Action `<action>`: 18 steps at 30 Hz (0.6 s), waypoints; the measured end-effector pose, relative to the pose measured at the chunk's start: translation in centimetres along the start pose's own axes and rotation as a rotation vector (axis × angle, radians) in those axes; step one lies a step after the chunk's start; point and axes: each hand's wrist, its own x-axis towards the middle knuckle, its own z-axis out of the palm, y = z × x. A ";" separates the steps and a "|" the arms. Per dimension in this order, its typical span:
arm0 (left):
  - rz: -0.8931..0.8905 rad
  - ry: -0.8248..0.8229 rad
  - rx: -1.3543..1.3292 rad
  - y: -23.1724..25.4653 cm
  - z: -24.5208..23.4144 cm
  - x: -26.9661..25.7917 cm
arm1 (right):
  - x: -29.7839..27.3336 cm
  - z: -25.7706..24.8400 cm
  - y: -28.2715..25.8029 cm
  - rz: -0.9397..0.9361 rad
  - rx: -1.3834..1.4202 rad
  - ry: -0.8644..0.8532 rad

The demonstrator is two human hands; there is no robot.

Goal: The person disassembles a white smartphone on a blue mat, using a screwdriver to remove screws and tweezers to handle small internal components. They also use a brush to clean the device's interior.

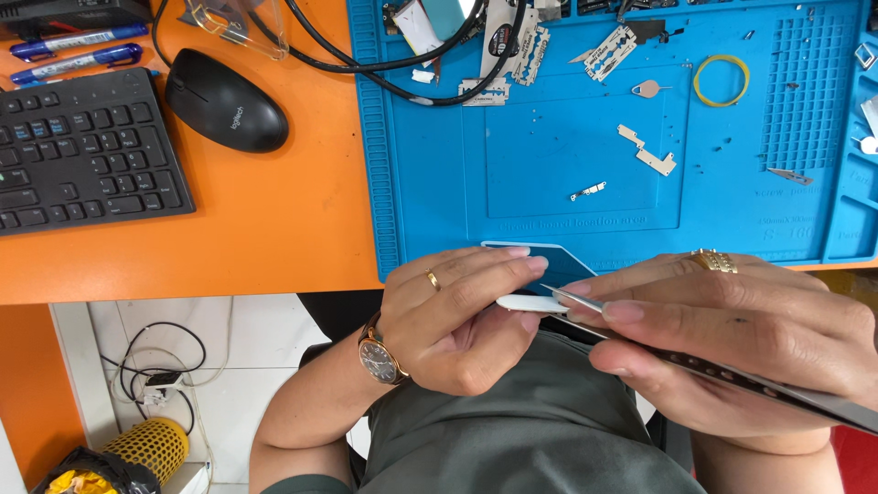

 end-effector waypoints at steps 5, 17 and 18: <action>0.136 0.010 0.069 -0.4 -0.3 0.5 | -0.1 0.5 0.0 -0.002 0.017 0.038; 0.413 -0.033 0.384 0.1 -1.7 2.2 | 0.3 0.7 -0.6 -0.039 0.004 0.100; 0.393 -0.031 0.404 0.4 -1.7 2.3 | 0.3 0.8 -0.8 -0.033 -0.007 0.114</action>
